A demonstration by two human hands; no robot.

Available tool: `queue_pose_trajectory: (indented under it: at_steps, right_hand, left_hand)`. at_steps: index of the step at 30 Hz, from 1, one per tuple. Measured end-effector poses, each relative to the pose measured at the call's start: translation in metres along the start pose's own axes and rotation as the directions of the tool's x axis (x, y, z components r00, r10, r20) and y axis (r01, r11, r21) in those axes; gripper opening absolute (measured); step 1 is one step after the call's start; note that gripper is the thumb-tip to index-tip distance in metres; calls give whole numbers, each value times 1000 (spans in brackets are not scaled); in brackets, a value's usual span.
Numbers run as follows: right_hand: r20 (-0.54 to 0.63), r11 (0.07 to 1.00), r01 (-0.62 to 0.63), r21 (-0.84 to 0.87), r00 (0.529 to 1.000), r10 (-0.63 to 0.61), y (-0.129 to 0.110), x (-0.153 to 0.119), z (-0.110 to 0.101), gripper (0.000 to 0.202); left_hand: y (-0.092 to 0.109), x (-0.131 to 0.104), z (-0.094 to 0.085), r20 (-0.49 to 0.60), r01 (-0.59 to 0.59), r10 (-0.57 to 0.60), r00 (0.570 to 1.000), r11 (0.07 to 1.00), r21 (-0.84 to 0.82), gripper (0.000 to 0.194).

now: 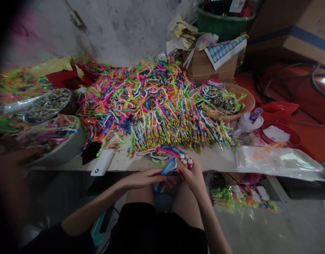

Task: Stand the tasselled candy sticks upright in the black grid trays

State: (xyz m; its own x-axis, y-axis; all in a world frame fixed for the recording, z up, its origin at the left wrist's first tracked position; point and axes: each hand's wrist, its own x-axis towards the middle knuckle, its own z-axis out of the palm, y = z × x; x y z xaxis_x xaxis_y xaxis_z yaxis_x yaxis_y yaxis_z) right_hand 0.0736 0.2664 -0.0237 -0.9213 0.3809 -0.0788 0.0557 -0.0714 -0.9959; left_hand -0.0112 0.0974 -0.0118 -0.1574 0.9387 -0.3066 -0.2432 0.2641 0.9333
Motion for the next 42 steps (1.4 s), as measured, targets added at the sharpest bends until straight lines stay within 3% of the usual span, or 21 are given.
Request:
queue_pose_trajectory:
  at_steps: [4,10,15,19,24,27,29,30,31,33,35,36,37,39,42]
  right_hand:
    - [18,1000,-15,24,1000,14,2,1,0,36]
    - [135,981,-164,102,979,150,3,3,1,33]
    - [237,951,-231,204,954,181,5,2,-1,33]
    - [291,961,-258,100,931,220,8,4,-1,42]
    - [220,958,-265,110,946,236,8,6,4,40]
    - [105,978,-178,113,980,166,4,0,5,36]
    - [-11,999,14,-45,1000,-14,-1,-12,2,31]
    - [-47,973,145,-178,987,-155,-4,-20,-1,25]
    - [-38,901,294,-320,946,-322,-7,-28,-4,18]
    - [169,623,587,-516,783,-598,-13,-46,-11,18]
    - [471,316,793,-521,576,-668,-18,-60,-18,32]
    - [582,200,847,-492,492,-648,-19,-64,-22,37]
    - [649,115,871,-478,438,-622,-20,-68,-24,39]
    - [692,5,875,-485,387,-609,-19,-70,-27,40]
    - [685,-66,857,-511,360,-633,-16,-69,-27,37]
  left_hand:
    - [3,-4,2,-24,-22,20,1000,996,-91,43]
    - [7,-10,5,-33,20,-21,999,999,-47,41]
    - [8,-11,6,-58,52,-58,997,993,-104,41]
    - [10,-11,5,-53,110,-120,991,980,-164,34]
    - [13,-10,7,43,161,-155,987,968,-194,33]
    - [13,-10,5,35,143,-138,990,965,-222,36]
    - [13,-12,-1,-27,99,-108,994,972,-214,40]
    - [13,-13,-5,-73,67,-83,994,979,-195,42]
    - [13,-16,-10,-120,34,-54,991,986,-162,43]
    - [15,-21,-18,-197,-29,16,980,998,-62,42]
    - [16,-26,-24,-227,-68,76,971,997,43,37]
    - [17,-29,-26,-236,-83,98,967,994,75,35]
    - [18,-31,-27,-248,-100,119,961,991,86,32]
    - [19,-34,-27,-280,-155,162,946,987,49,27]
    - [19,-38,-25,-313,-236,213,926,971,-36,26]
